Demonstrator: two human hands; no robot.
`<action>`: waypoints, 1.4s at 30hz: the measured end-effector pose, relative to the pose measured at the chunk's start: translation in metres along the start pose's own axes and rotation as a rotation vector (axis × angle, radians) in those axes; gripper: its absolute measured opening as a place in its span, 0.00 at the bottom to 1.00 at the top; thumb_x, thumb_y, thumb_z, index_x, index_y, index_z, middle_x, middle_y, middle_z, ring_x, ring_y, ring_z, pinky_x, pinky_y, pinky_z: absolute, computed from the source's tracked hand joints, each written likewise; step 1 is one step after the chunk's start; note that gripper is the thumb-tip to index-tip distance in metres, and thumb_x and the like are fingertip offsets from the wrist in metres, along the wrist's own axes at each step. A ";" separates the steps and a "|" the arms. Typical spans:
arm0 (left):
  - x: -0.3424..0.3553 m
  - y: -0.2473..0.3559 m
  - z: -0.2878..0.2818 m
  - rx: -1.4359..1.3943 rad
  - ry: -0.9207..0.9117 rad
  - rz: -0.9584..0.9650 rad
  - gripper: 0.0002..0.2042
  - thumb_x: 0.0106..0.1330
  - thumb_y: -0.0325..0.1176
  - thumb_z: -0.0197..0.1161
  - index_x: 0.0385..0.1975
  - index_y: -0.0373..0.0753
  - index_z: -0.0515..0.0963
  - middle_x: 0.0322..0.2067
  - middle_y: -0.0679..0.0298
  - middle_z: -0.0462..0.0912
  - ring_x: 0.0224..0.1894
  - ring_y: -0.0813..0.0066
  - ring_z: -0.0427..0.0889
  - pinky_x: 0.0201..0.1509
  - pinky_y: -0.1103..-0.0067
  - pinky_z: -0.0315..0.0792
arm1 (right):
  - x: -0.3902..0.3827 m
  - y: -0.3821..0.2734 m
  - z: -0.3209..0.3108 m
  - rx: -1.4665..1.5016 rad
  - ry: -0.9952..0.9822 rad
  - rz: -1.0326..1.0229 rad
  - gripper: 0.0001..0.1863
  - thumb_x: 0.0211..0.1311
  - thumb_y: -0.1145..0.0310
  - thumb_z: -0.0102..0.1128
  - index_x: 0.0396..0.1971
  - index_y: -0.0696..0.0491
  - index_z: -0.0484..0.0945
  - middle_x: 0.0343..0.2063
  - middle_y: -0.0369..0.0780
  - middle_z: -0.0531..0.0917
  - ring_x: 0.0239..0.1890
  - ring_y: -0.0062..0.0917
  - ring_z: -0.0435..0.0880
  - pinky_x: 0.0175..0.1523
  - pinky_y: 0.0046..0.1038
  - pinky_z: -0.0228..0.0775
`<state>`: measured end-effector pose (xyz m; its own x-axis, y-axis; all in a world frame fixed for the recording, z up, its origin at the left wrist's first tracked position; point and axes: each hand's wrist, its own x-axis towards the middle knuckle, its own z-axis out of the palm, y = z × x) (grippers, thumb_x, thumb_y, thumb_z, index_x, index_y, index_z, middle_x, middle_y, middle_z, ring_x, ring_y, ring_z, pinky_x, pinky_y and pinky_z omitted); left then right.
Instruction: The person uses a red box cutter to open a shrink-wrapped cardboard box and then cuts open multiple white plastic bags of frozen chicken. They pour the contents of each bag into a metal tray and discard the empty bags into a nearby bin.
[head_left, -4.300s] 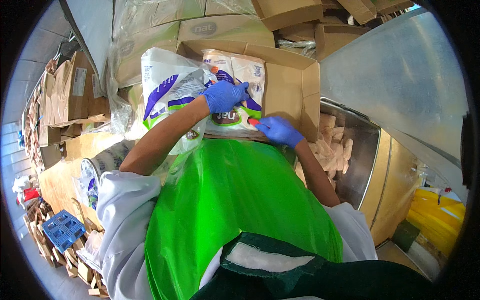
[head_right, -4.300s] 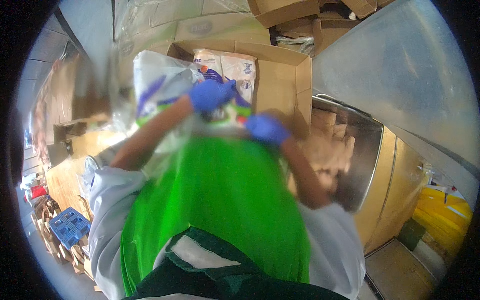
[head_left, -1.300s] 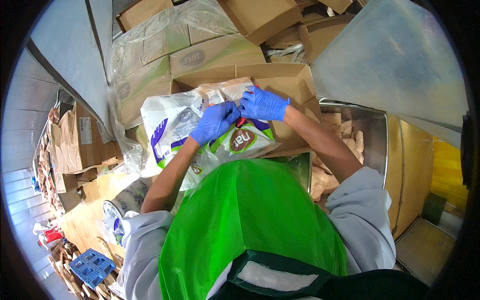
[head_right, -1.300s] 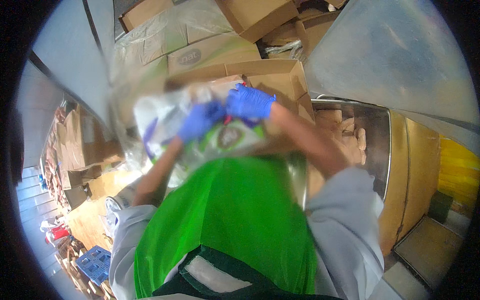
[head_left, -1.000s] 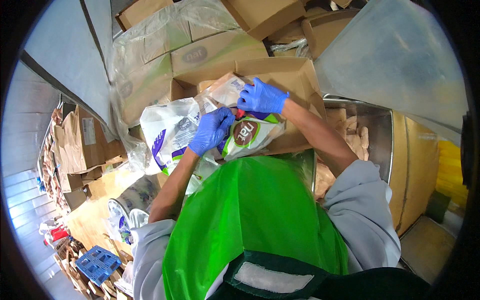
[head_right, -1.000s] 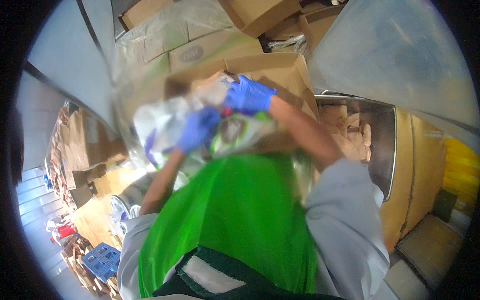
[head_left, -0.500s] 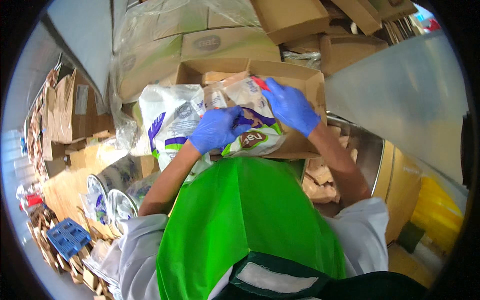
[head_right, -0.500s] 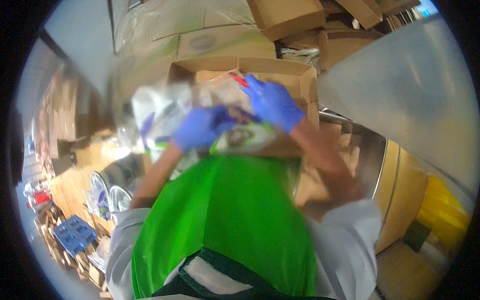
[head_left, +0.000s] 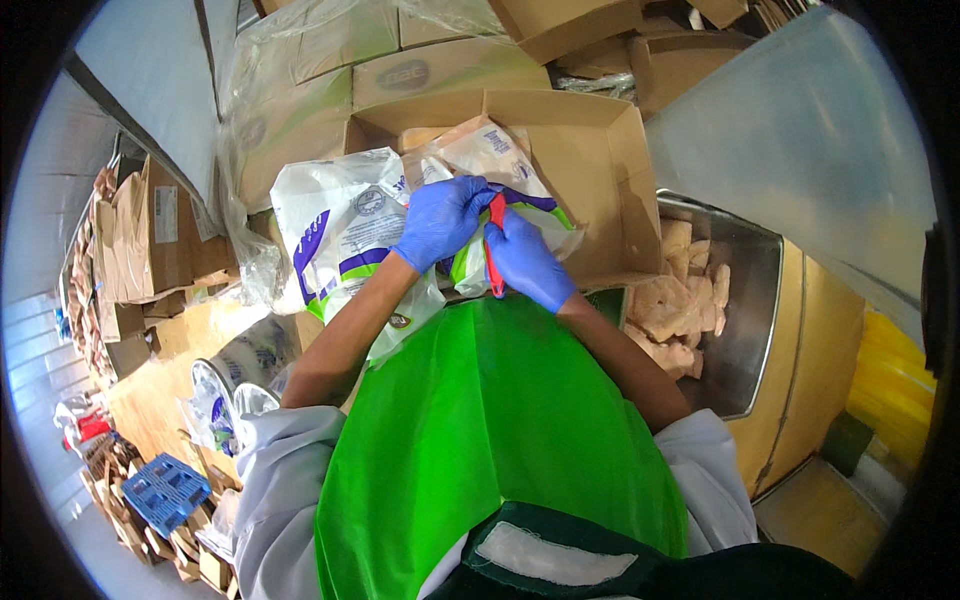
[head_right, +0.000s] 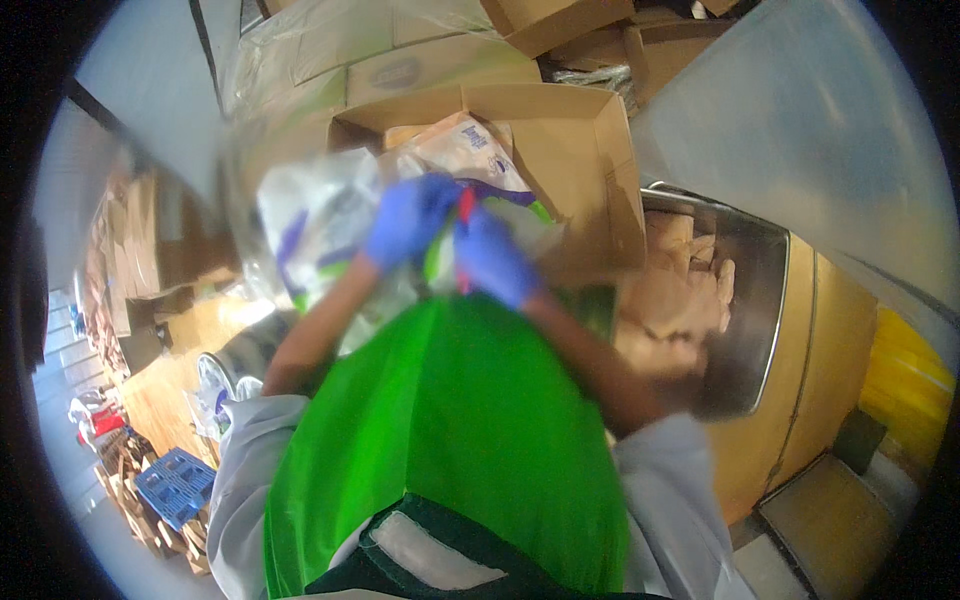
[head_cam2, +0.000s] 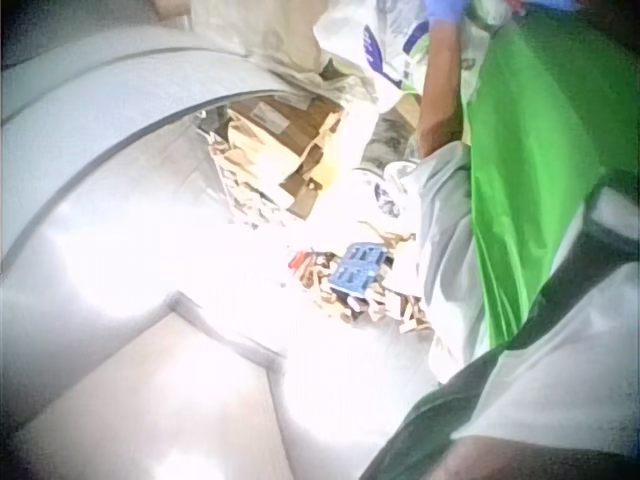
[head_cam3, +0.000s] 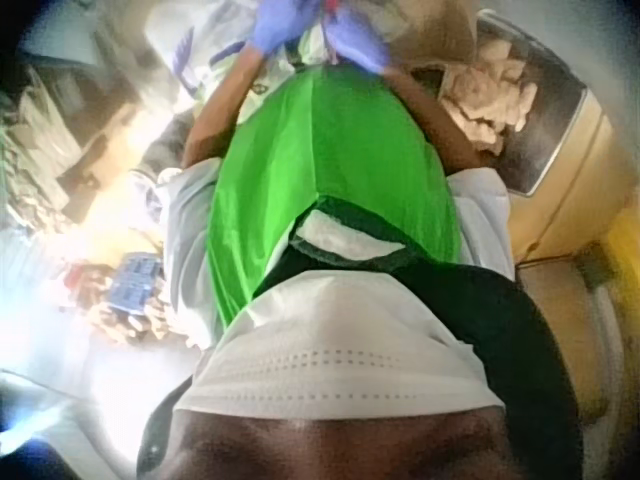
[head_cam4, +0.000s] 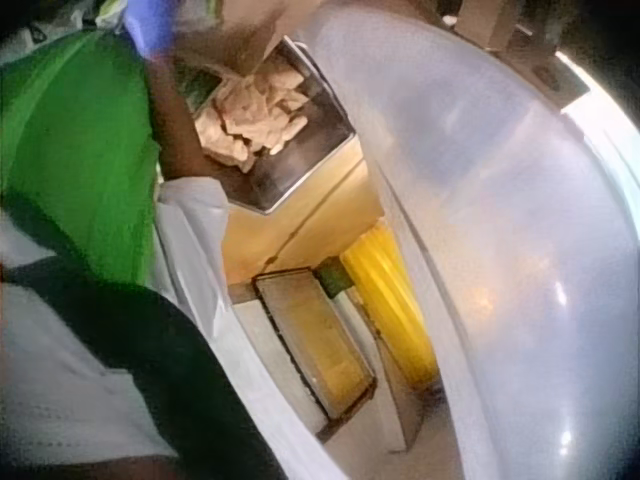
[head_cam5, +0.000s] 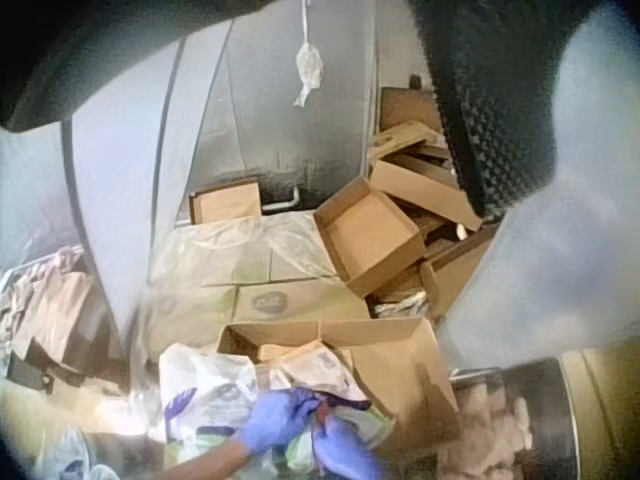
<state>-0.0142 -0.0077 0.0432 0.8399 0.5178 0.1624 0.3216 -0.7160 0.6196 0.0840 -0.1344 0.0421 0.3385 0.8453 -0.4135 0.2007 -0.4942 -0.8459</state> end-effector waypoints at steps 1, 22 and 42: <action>0.001 -0.003 0.002 0.006 0.006 -0.010 0.10 0.62 0.40 0.57 0.36 0.45 0.82 0.30 0.54 0.82 0.30 0.52 0.81 0.32 0.65 0.73 | -0.002 -0.001 0.004 -0.100 0.044 -0.042 0.13 0.65 0.66 0.45 0.41 0.61 0.69 0.27 0.58 0.79 0.30 0.52 0.80 0.36 0.47 0.70; -0.005 0.015 0.006 -0.415 0.129 -0.255 0.14 0.66 0.40 0.57 0.25 0.36 0.78 0.17 0.56 0.76 0.19 0.65 0.75 0.27 0.73 0.69 | -0.030 -0.012 0.008 -0.419 0.203 -0.094 0.14 0.62 0.68 0.46 0.38 0.66 0.66 0.29 0.62 0.78 0.35 0.56 0.78 0.42 0.52 0.68; 0.007 0.016 0.018 -0.524 0.143 -0.340 0.17 0.67 0.41 0.55 0.21 0.34 0.76 0.14 0.59 0.74 0.18 0.73 0.70 0.26 0.74 0.65 | -0.038 -0.031 0.012 -0.566 0.100 -0.057 0.21 0.61 0.67 0.45 0.45 0.72 0.66 0.38 0.63 0.75 0.41 0.52 0.79 0.49 0.46 0.71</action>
<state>0.0042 -0.0238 0.0404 0.6508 0.7587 -0.0308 0.2727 -0.1956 0.9420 0.0540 -0.1490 0.0802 0.3920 0.8642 -0.3155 0.6723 -0.5032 -0.5429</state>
